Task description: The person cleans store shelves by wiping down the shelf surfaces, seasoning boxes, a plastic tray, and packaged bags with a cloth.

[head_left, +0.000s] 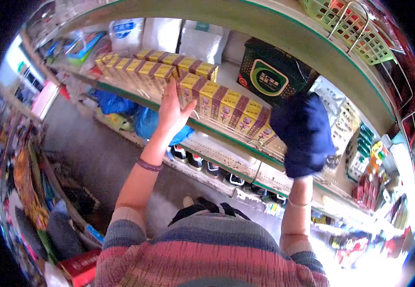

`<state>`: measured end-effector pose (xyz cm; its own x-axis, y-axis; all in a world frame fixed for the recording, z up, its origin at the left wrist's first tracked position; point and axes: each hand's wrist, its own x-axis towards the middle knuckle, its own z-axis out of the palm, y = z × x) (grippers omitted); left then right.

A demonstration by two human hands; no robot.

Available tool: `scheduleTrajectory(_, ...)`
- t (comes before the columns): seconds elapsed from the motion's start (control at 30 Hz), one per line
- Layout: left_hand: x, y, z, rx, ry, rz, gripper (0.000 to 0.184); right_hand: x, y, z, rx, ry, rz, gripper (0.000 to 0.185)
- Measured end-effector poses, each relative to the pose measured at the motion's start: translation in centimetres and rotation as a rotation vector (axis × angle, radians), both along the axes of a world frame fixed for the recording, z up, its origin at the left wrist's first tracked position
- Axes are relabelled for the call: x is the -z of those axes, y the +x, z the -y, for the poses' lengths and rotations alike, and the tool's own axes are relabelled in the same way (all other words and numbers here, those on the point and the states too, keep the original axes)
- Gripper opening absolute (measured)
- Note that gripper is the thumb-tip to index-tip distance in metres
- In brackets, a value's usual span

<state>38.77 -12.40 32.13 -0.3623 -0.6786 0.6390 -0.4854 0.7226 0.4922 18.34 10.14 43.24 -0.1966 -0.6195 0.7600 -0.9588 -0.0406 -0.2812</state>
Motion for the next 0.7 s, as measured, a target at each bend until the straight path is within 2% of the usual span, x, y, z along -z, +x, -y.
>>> scheduleTrajectory(0.03, 0.9, -0.3, 1.3, 0.068, 0.064, -0.073, 0.079, 1.1, 0.0, 0.8, -0.019, 0.026, -0.394, 0.034)
scheduleTrajectory(0.1, 2.6, -0.8, 3.1, 0.188, 0.198, -0.218, 0.079, 5.8, -0.7, 3.0, -0.013, -0.052, -0.068, 0.038)
scheduleTrajectory(0.17, 2.4, -0.7, 3.8, 0.191, 0.229, -0.283, 0.071, 6.2, -0.4, 3.0, 0.198, 0.232, -0.081, 0.039)
scheduleTrajectory(0.23, 2.4, 0.0, 4.8, 0.282, 0.334, -0.328, 0.065, 5.9, 0.1, 3.3, 0.188, 0.227, -0.062, 0.033)
scheduleTrajectory(0.27, 2.8, -0.2, 5.5, 0.274, 0.288, -0.334, 0.056, 6.1, 0.1, 3.8, 0.222, 0.251, -0.072, 0.032)
scheduleTrajectory(0.37, 1.7, 0.0, 5.4, 0.246, 0.284, -0.271, 0.052, 5.6, 2.5, 6.1, 0.289, 0.289, -0.144, 0.021)
scheduleTrajectory(0.43, 1.6, -0.1, 5.4, 0.269, 0.346, -0.31, 0.05, 4.8, 5.4, 9.3, 0.226, 0.451, -0.11, 0.016)
scheduleTrajectory(0.5, 3.2, -0.1, 6.1, 0.295, 0.439, -0.354, 0.05, 5.8, 7.7, 13.2, 0.046, 0.242, -0.181, 0.019)
scheduleTrajectory(0.53, 1.7, 0.3, 5.2, 0.315, 0.386, -0.339, 0.044, 5.9, 9.2, 14.9, 0.027, 0.266, -0.2, 0.022)
scheduleTrajectory(0.57, 4.7, -0.4, 7.2, 0.487, 0.619, -0.651, 0.038, 5.9, 10.4, 16.6, -0.022, 0.238, -0.22, 0.023)
scheduleTrajectory(0.6, 2.8, -0.3, 6.0, 0.541, 0.818, -0.835, 0.037, 6.0, 11.3, 17.9, -0.063, 0.224, -0.253, 0.026)
scheduleTrajectory(0.7, 1.5, 0.1, 4.5, 0.542, 0.702, -0.803, 0.036, 5.7, 12.0, 19.5, -0.08, 0.324, -0.25, 0.045)
